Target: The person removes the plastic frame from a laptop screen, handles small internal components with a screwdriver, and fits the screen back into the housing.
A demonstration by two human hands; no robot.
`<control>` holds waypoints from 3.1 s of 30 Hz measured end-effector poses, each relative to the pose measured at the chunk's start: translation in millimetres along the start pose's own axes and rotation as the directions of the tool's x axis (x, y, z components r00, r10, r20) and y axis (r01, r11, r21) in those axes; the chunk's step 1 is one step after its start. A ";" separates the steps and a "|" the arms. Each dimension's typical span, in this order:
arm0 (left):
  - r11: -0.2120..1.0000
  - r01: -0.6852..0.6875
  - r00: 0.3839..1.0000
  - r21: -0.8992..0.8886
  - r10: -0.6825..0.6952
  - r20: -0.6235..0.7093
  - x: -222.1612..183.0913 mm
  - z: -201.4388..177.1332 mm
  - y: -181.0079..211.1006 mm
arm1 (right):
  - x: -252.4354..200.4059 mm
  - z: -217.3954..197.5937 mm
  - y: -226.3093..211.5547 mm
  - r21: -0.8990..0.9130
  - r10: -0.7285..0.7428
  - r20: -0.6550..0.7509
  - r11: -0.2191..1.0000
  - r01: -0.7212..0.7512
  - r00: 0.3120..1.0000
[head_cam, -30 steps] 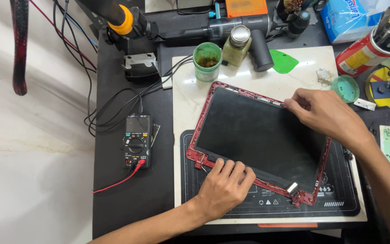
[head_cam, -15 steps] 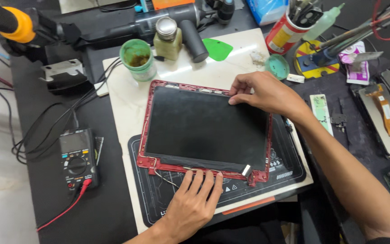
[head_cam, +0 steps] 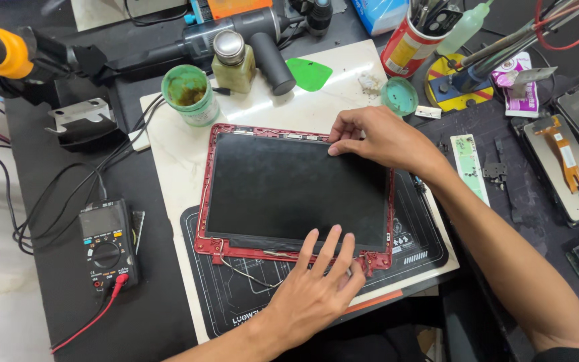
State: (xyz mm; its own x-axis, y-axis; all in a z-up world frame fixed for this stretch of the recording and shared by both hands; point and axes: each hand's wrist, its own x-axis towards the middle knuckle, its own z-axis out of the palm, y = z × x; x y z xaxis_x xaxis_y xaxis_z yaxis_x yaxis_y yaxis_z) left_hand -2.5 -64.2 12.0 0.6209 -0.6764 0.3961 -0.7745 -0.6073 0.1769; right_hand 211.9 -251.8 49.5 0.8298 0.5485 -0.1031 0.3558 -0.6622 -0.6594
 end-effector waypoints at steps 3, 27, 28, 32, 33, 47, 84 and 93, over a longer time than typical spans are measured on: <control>0.999 -0.013 1.000 -0.034 0.013 0.006 -7.7 0.9 3.0 | -0.8 0.2 1.2 -0.001 0.001 0.004 1.000 -0.001 1.000; 0.996 -0.088 0.995 0.029 0.089 -0.035 3.6 -4.8 0.2 | -83.8 -37.8 6.5 -0.142 0.198 -0.337 0.956 -0.257 0.921; 0.996 -0.087 0.995 0.027 0.088 -0.040 4.0 -5.2 1.2 | -85.9 -32.4 7.4 -0.150 0.218 -0.338 0.948 -0.281 0.915; 0.998 -0.064 0.995 0.007 0.065 -0.070 8.1 -5.8 4.3 | -90.7 -15.9 11.0 -0.112 0.305 -0.345 0.926 -0.362 0.888; 0.997 -0.068 0.994 0.030 0.071 -0.078 9.7 -5.0 5.5 | -90.0 -13.0 11.7 -0.115 0.317 -0.337 0.921 -0.373 0.887; 0.985 -0.094 0.988 0.143 0.110 -0.109 38.6 1.6 -4.3 | -120.8 -29.2 -13.0 0.088 0.312 -0.460 0.948 -0.307 0.831; 0.923 0.187 0.982 -0.337 -0.171 0.079 85.4 -13.3 -17.6 | -178.4 10.5 -10.6 0.190 -0.141 -0.685 0.913 0.362 0.715; 0.813 0.239 0.971 -0.532 -0.213 0.110 108.8 -36.5 -34.4 | -171.1 2.3 -15.1 -0.001 -0.287 -0.666 0.923 0.385 0.688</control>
State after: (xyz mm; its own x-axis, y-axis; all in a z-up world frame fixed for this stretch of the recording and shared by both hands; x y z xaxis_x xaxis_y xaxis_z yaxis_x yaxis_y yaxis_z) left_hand 87.3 -101.7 82.0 0.7810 -0.5733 0.2478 -0.5457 -0.4335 0.7172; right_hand 63.6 -334.5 75.3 0.7553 0.2278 0.6145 0.6479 -0.4004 -0.6479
